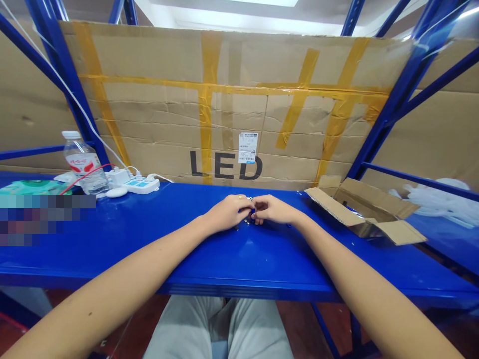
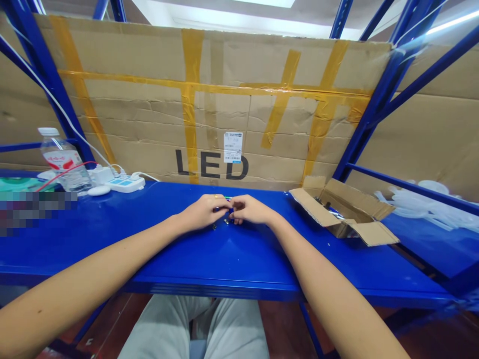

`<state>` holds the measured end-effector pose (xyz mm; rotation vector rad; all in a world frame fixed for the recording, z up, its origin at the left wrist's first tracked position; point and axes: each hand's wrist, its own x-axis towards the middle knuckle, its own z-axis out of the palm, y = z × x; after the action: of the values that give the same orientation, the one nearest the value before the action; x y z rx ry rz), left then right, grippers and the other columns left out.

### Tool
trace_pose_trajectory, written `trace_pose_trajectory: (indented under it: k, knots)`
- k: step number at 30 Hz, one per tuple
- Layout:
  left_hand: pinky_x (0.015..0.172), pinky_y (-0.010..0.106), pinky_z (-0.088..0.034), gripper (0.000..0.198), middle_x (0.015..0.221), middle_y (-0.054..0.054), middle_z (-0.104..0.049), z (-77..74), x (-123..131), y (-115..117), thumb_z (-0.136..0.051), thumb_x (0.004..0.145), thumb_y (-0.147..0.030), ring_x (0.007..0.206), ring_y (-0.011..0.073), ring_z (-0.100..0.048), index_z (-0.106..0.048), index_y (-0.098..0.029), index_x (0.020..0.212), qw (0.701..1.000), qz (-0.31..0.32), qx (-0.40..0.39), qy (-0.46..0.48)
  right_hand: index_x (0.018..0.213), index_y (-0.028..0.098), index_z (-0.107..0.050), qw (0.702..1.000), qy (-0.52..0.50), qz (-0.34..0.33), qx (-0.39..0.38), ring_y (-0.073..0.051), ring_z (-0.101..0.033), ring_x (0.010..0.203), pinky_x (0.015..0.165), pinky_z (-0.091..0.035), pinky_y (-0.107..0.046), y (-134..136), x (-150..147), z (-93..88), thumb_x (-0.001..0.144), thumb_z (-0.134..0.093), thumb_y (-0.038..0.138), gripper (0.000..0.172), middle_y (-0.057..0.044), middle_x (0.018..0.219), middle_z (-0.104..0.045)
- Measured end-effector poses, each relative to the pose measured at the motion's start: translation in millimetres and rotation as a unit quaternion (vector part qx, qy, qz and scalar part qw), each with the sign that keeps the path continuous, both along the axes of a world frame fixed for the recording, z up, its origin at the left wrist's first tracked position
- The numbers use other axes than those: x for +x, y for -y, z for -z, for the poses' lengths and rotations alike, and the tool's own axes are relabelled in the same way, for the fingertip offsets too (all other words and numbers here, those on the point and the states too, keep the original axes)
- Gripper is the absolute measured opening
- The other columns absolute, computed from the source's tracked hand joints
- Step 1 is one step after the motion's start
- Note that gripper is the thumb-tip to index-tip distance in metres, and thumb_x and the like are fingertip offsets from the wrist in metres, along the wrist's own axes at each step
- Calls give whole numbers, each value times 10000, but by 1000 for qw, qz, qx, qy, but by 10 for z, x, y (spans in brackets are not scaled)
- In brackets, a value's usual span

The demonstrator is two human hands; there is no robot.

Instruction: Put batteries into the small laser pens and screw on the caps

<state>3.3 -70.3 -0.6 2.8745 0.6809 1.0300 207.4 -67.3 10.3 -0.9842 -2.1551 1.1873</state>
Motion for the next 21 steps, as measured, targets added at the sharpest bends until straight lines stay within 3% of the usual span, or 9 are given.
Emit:
trace_pose_trajectory:
  k: [5,9,15,21]
  knots:
    - [818,292,-492,201,976,59,-704,-7,-27,1,-527,894,-173,893,172,-646,-697,-187,999,999,-30,-25,-9,829,165,-620,999,32,9,28,-145,-603,650,631,-488,-274,-46,76,-4,637,-585,119,201,6,695,-662]
    - [814,306,-477,196,970,43,-723,1,-76,-43,-553,860,-183,902,198,-653,-720,-214,957,992,-61,-66,-91,844,164,-658,995,83,5,58,-144,-581,662,634,-454,-267,-64,117,-12,648,-599,135,207,9,703,-652]
    - [751,271,-463,221,953,46,-740,-12,-72,-65,-561,870,-222,847,183,-661,-737,-194,1000,970,-39,-182,-160,852,164,-685,989,115,7,92,-153,-577,712,660,-432,-269,-61,106,-22,670,-621,179,194,-8,779,-676]
    - [699,246,-448,192,892,34,-734,-16,-56,-77,-576,834,-166,785,162,-648,-743,-182,927,966,-41,-208,-145,872,169,-685,987,125,2,99,-149,-565,705,653,-418,-263,-58,110,-20,680,-611,171,205,-4,773,-666]
